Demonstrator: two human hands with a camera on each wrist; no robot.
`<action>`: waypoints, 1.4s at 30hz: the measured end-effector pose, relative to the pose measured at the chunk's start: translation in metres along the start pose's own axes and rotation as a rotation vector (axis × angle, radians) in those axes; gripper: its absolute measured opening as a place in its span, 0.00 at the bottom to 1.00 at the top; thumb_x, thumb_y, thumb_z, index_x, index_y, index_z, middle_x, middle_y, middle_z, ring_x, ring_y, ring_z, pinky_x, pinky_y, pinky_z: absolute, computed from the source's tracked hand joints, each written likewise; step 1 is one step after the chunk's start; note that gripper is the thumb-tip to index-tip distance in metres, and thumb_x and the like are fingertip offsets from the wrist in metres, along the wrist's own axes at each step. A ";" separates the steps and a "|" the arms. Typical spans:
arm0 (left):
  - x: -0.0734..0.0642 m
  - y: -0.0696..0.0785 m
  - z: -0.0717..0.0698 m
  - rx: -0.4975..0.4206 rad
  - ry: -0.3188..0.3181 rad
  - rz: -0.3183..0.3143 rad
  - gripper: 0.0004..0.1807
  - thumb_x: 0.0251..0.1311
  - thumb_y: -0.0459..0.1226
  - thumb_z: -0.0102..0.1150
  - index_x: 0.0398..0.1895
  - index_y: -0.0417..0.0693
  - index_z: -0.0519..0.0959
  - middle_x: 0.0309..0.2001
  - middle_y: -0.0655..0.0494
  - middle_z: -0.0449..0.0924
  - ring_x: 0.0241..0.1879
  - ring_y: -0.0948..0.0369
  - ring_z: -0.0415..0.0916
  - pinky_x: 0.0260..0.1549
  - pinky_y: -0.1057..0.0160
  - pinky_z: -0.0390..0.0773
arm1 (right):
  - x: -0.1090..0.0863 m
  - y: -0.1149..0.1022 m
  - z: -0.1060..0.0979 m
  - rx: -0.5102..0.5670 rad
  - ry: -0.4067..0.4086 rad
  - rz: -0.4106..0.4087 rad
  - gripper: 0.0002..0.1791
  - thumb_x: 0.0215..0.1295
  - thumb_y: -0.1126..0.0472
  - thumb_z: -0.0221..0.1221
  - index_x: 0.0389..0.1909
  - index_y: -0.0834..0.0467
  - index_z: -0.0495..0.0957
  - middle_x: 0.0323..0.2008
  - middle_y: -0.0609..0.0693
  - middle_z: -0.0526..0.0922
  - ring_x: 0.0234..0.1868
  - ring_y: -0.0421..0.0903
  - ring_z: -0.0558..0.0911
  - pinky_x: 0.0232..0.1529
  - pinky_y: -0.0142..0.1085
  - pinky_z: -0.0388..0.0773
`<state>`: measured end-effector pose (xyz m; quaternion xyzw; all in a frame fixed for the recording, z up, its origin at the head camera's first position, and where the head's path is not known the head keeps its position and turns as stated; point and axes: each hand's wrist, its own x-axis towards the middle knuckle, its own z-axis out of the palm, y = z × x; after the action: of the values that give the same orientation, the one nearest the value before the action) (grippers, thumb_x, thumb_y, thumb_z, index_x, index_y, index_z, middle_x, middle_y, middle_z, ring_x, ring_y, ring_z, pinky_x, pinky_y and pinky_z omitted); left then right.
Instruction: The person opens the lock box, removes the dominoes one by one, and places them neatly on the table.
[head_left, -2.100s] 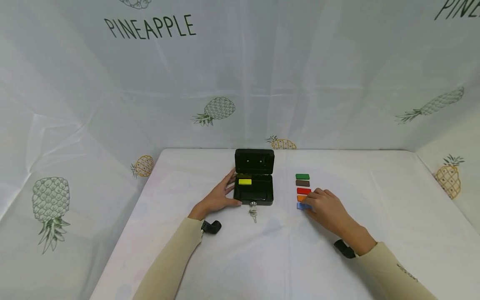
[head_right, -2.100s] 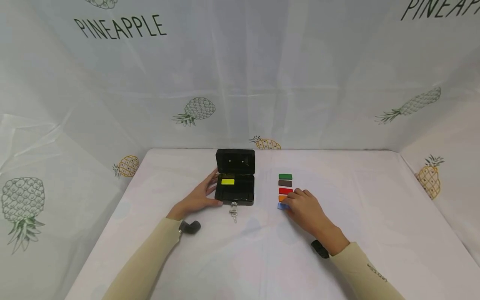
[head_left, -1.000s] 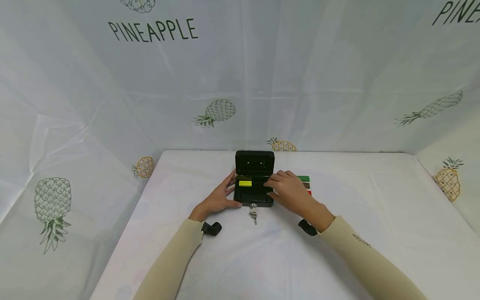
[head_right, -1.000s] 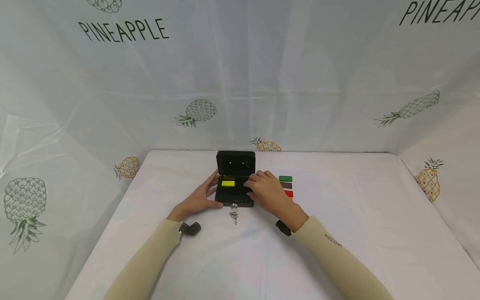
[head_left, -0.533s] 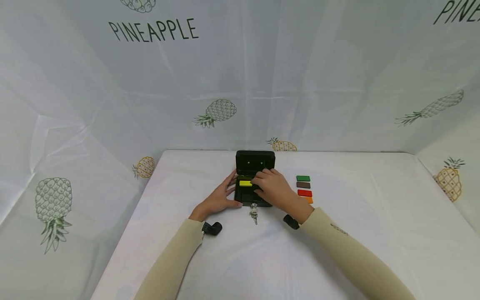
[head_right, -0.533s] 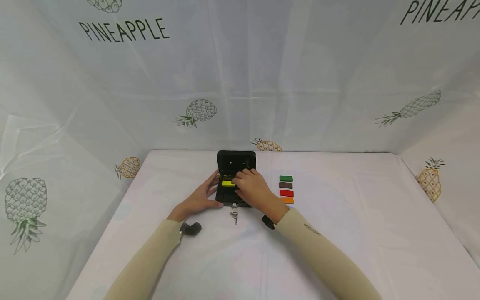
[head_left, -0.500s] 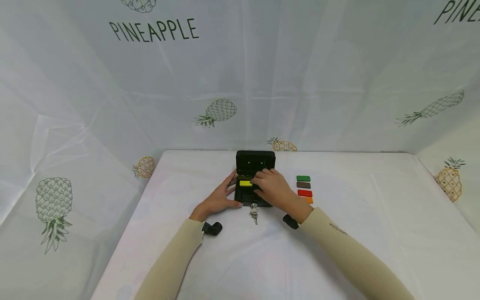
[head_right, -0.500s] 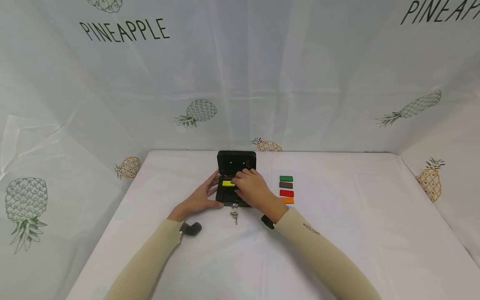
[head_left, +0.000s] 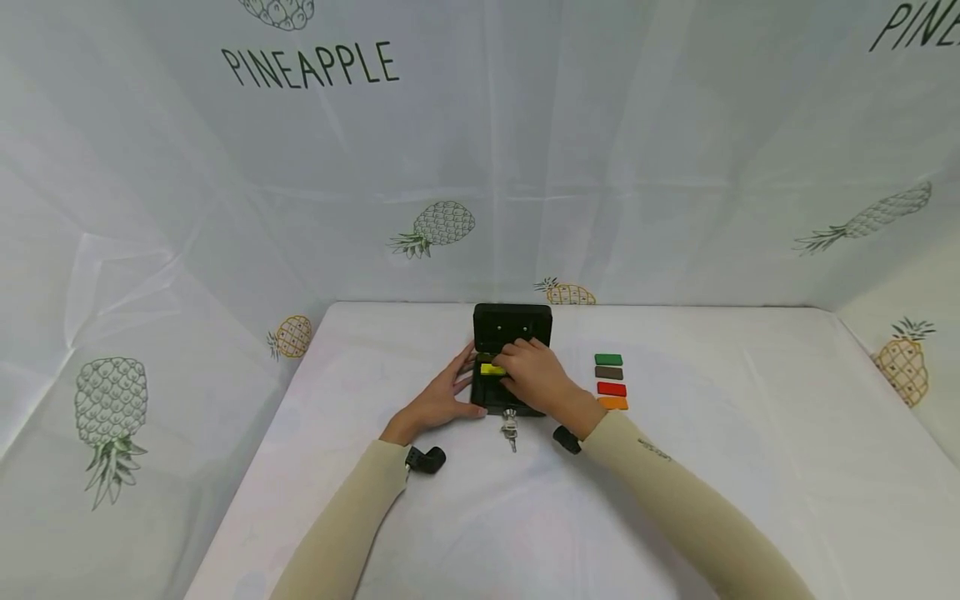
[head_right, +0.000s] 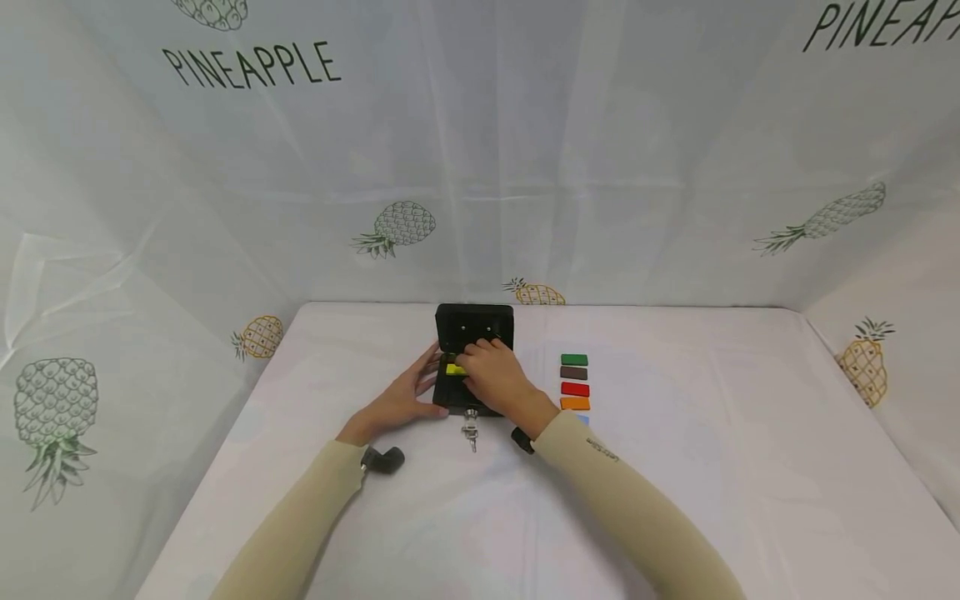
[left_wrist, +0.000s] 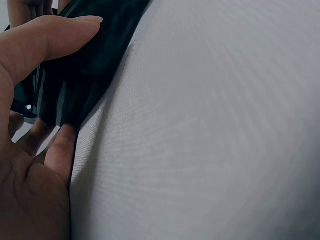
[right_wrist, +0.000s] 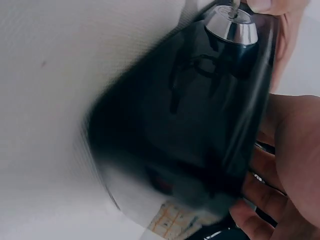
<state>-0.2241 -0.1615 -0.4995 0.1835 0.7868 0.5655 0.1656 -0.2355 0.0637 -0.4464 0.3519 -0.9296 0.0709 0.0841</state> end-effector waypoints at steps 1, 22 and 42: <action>0.000 0.000 0.000 0.001 0.001 0.001 0.67 0.57 0.27 0.77 0.88 0.58 0.38 0.84 0.46 0.48 0.83 0.50 0.50 0.80 0.56 0.61 | 0.001 0.000 0.001 0.000 -0.006 -0.001 0.18 0.66 0.59 0.74 0.55 0.57 0.88 0.51 0.53 0.88 0.54 0.53 0.84 0.67 0.55 0.80; -0.001 -0.001 0.001 -0.017 -0.012 0.005 0.67 0.58 0.27 0.76 0.88 0.60 0.37 0.85 0.46 0.44 0.83 0.48 0.50 0.80 0.53 0.62 | 0.004 -0.003 0.010 -0.036 -0.063 -0.016 0.15 0.67 0.59 0.73 0.53 0.57 0.89 0.51 0.52 0.90 0.53 0.52 0.85 0.63 0.52 0.82; -0.001 0.001 0.000 0.013 -0.002 0.011 0.67 0.57 0.26 0.76 0.88 0.57 0.38 0.84 0.46 0.47 0.83 0.51 0.49 0.81 0.55 0.61 | 0.003 -0.004 0.009 -0.082 -0.034 -0.026 0.16 0.66 0.59 0.74 0.52 0.58 0.89 0.48 0.52 0.91 0.50 0.52 0.85 0.61 0.50 0.83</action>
<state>-0.2233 -0.1615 -0.4987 0.1894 0.7893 0.5611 0.1621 -0.2357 0.0569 -0.4543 0.3613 -0.9284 0.0258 0.0834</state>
